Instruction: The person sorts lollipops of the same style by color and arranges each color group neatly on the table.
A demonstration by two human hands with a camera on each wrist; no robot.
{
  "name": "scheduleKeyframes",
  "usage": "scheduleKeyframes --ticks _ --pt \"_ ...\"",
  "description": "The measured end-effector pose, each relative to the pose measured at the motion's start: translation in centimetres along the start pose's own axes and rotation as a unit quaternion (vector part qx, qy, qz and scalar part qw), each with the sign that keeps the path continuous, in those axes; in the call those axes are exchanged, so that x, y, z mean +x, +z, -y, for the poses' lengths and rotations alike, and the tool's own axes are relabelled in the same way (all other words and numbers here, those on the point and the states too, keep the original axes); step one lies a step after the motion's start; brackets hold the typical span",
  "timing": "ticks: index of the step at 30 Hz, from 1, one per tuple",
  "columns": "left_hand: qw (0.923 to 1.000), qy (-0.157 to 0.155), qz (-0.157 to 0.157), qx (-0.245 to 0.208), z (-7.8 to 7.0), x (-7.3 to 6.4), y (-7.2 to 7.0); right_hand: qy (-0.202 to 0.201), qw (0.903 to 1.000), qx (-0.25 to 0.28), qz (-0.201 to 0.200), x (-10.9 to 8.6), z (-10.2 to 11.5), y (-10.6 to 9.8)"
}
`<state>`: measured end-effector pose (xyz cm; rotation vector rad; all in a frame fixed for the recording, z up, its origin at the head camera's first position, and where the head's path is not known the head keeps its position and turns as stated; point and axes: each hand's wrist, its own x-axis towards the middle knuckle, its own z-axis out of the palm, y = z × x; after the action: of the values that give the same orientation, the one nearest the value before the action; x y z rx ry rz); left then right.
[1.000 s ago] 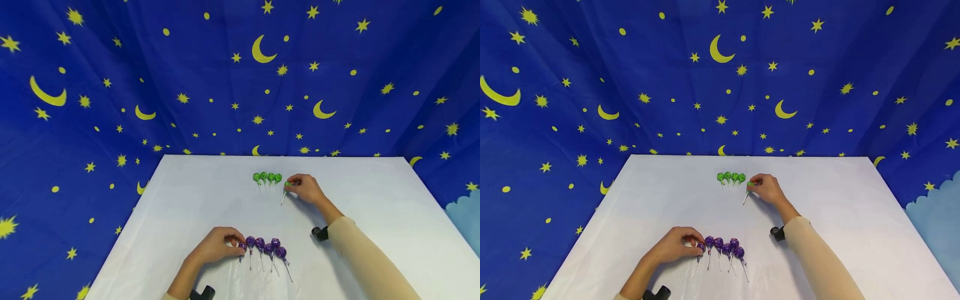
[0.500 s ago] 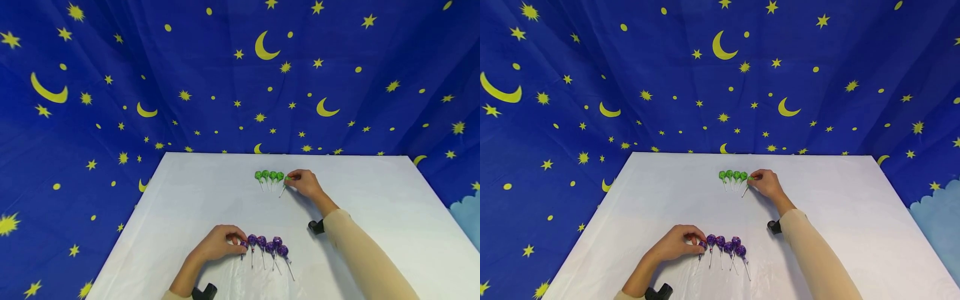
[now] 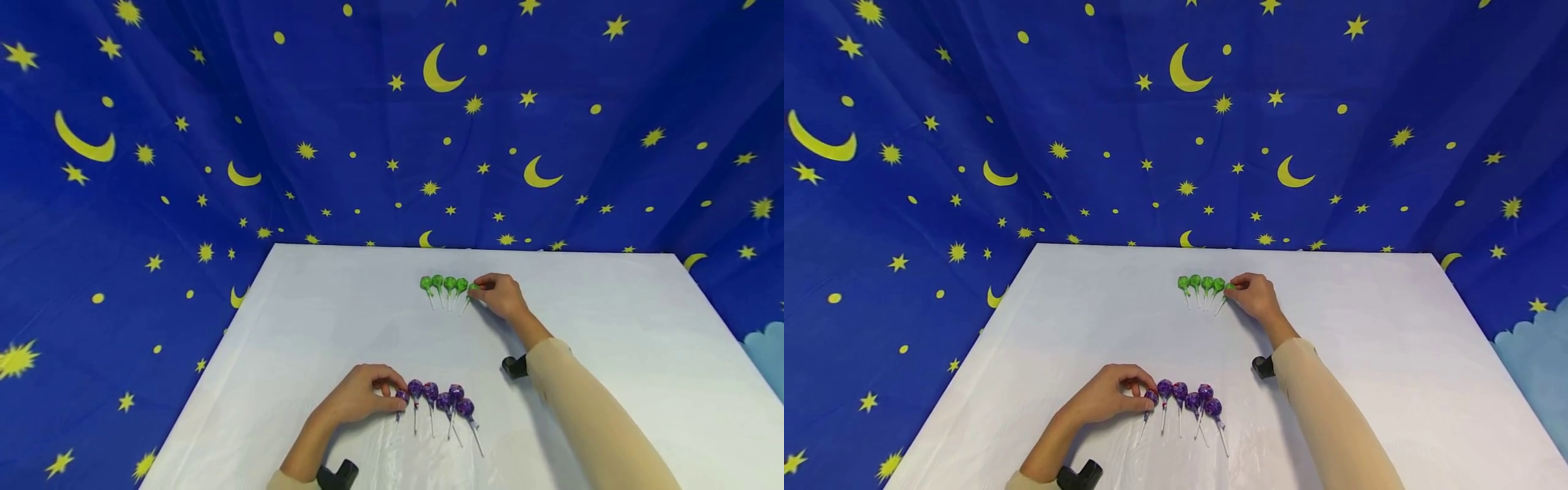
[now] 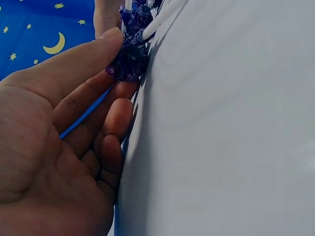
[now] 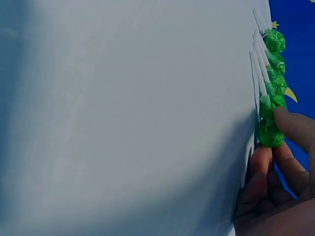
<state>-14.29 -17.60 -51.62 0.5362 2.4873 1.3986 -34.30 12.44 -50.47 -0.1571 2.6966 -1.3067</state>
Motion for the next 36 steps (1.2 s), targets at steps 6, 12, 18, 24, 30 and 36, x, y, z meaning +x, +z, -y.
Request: scheduleKeyframes --ticks 6,12,18,24,30,36 --pt "0.9999 -0.008 0.002 -0.008 0.0 -0.5 0.1 0.002 1.0000 0.007 -0.002 -0.2 -0.1 0.5" --pt "0.9999 0.003 -0.008 -0.007 0.0 -0.5 0.0 -0.003 0.9999 0.007 -0.009 -0.1 0.1 0.7" --pt "0.9999 0.006 -0.009 -0.012 0.0 -0.4 0.2 -0.007 0.9999 0.008 -0.014 0.0 -0.2 0.7" --pt "0.9999 -0.005 -0.008 -0.007 0.0 -0.3 0.3 -0.010 0.9997 0.018 -0.013 0.3 -1.0 0.6" --pt "0.9999 -0.010 -0.009 -0.002 -0.1 -0.1 0.2 -0.017 0.9994 0.026 -0.017 0.4 -1.0 0.1" --pt "0.9999 -0.010 -0.013 -0.002 -0.1 0.0 0.2 -0.035 0.9983 0.029 -0.036 0.0 -0.8 -0.2"
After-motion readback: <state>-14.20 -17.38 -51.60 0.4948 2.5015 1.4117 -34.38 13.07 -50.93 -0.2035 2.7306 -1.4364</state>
